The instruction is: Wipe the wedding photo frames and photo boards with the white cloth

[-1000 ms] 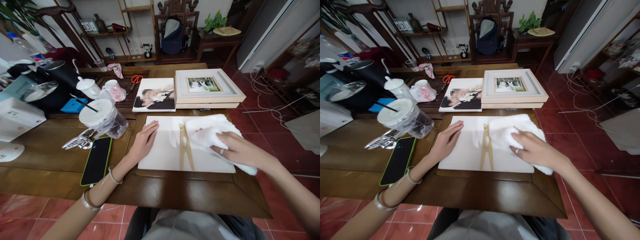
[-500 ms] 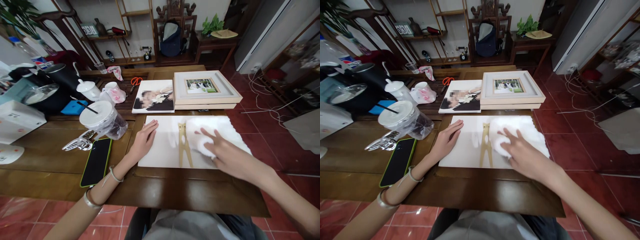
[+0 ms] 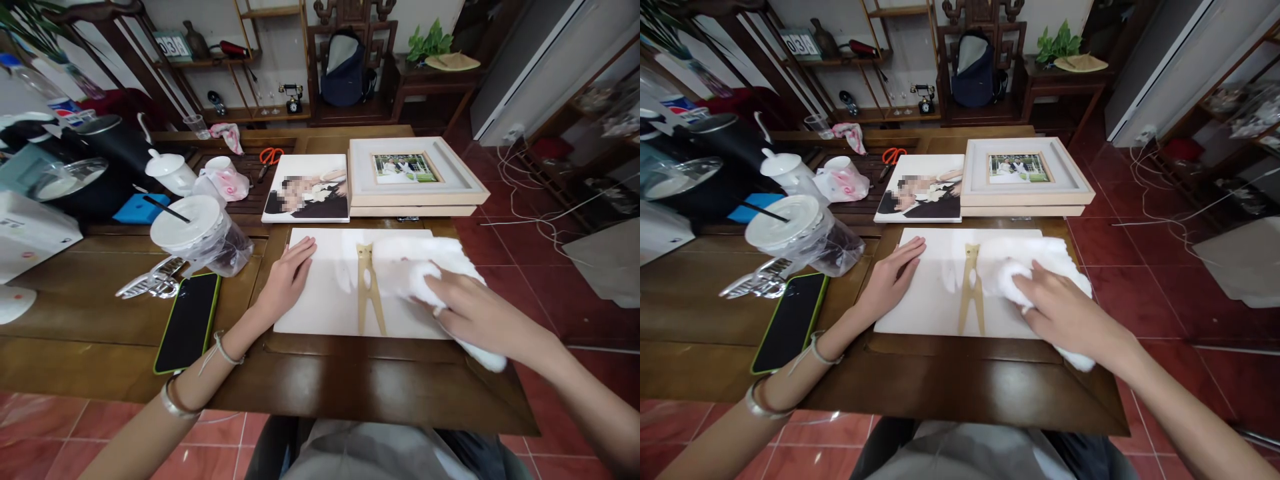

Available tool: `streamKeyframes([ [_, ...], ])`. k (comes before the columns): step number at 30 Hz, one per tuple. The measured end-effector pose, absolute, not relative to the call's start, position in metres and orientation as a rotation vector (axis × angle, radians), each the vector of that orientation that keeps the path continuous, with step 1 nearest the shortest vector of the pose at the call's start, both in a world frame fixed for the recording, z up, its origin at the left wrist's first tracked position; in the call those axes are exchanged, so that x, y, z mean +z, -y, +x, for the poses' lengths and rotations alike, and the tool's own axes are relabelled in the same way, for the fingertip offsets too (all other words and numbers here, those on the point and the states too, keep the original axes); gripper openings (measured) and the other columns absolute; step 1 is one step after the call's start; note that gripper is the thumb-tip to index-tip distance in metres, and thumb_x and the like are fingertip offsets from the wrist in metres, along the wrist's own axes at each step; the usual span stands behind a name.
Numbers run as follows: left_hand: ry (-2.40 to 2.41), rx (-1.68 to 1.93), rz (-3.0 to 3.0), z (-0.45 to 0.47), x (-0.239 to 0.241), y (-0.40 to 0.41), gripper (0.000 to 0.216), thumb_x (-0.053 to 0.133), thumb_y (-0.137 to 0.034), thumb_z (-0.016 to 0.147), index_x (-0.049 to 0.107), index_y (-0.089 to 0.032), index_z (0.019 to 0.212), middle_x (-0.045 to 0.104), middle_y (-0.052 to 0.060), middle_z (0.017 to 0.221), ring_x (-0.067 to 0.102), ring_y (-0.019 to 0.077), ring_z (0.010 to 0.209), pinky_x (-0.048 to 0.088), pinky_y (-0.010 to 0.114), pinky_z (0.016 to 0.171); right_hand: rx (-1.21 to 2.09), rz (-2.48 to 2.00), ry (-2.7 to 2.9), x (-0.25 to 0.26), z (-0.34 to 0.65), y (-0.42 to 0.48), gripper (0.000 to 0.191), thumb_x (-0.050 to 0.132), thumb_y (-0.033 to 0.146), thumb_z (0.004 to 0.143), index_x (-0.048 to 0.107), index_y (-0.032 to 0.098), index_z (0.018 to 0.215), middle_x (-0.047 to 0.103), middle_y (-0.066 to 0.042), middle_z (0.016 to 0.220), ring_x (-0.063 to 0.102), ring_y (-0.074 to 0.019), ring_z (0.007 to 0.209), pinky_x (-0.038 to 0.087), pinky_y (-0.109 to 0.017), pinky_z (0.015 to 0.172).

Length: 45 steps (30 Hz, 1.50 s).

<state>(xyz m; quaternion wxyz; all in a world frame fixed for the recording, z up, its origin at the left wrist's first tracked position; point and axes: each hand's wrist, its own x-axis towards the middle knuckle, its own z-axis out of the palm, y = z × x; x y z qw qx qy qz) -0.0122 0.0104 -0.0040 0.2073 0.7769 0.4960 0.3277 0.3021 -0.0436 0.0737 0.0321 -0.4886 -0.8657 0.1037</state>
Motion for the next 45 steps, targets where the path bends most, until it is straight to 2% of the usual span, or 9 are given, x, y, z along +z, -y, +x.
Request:
streamKeyframes([
  [2,-1.381,0.910,2.162,-0.012,-0.004,-0.010,0.035,0.043,-0.027,0.097,0.062,-0.017,0.125,0.058,0.012,0.137,0.048,0.0235,0.134,0.032,0.050,0.116,0.260,-1.536,2.624,0.066,0.287,0.022,0.017,0.040,0.013,0.077,0.053,0.021,0.085,0.060,-0.007,0.075,0.064,-0.0291,0.078,0.054,-0.043,0.065],
  [4,-1.382,0.913,2.163,-0.013,-0.004,-0.011,0.035,0.043,-0.027,0.097,0.062,-0.018,0.125,0.058,0.012,0.137,0.049,0.0237,0.134,0.032,0.051,0.116,0.199,-1.435,2.612,0.056,0.274,0.005,0.018,0.041,0.010,0.076,0.051,0.022,0.086,0.065,-0.010,0.087,0.064,-0.0321,0.098,0.054,-0.050,0.080],
  [7,-1.381,0.927,2.165,-0.013,-0.005,-0.011,0.035,0.043,-0.028,0.097,0.062,-0.020,0.125,0.058,0.011,0.137,0.049,0.0239,0.133,0.033,0.051,0.116,0.161,-1.188,2.669,0.045,0.260,-0.007,0.024,0.044,0.004,0.072,0.054,0.018,0.088,0.060,-0.019,0.127,0.037,-0.0365,0.138,0.032,-0.064,0.107],
  [10,-1.379,0.938,2.167,-0.013,-0.006,-0.011,0.034,0.044,-0.028,0.097,0.063,-0.020,0.124,0.059,0.011,0.137,0.050,0.0238,0.133,0.034,0.051,0.115,0.196,-1.077,2.715,0.043,0.255,0.000,0.031,0.047,0.001,0.065,0.059,0.013,0.090,0.042,-0.024,0.147,0.022,-0.0371,0.145,0.019,-0.068,0.112],
  [23,-1.377,0.939,2.167,-0.012,-0.007,-0.011,0.034,0.043,-0.027,0.097,0.063,-0.020,0.123,0.060,0.011,0.136,0.050,0.0243,0.132,0.033,0.050,0.115,0.683,-0.797,2.795,0.062,0.257,0.101,0.034,0.052,0.004,0.053,0.065,0.019,0.080,0.034,-0.013,0.154,0.019,-0.0323,0.146,0.007,-0.061,0.118],
  [28,-1.376,0.939,2.165,-0.012,-0.008,-0.011,0.034,0.044,-0.026,0.097,0.063,-0.020,0.124,0.059,0.011,0.136,0.050,0.0241,0.132,0.032,0.049,0.116,0.606,-0.913,2.773,0.065,0.256,0.053,0.023,0.050,0.003,0.066,0.061,0.017,0.082,0.041,-0.019,0.150,0.026,-0.0261,0.144,0.017,-0.054,0.120],
  [33,-1.373,0.936,2.160,-0.013,-0.008,-0.011,0.035,0.044,-0.026,0.097,0.062,-0.016,0.125,0.058,0.013,0.137,0.049,0.0245,0.133,0.032,0.048,0.116,0.399,-1.065,2.685,0.055,0.236,-0.002,0.017,0.049,0.015,0.086,0.062,0.014,0.097,0.061,-0.021,0.129,0.025,-0.0280,0.145,0.021,-0.058,0.117],
  [39,-1.369,0.937,2.165,-0.012,-0.008,-0.012,0.035,0.044,-0.024,0.097,0.062,-0.014,0.125,0.058,0.014,0.137,0.050,0.0241,0.133,0.032,0.048,0.116,0.258,-1.024,2.835,0.046,0.219,0.001,0.040,0.059,0.013,0.071,0.066,0.014,0.111,0.043,-0.020,0.148,0.023,-0.0343,0.145,0.009,-0.063,0.116],
  [45,-1.361,0.951,2.181,-0.012,-0.008,-0.012,0.034,0.044,-0.025,0.097,0.063,-0.016,0.124,0.059,0.013,0.136,0.050,0.0244,0.132,0.032,0.049,0.116,0.624,-0.798,2.882,0.055,0.227,0.074,0.040,0.067,0.022,0.068,0.070,0.017,0.108,0.031,-0.020,0.154,0.015,-0.0386,0.145,0.002,-0.064,0.116],
])
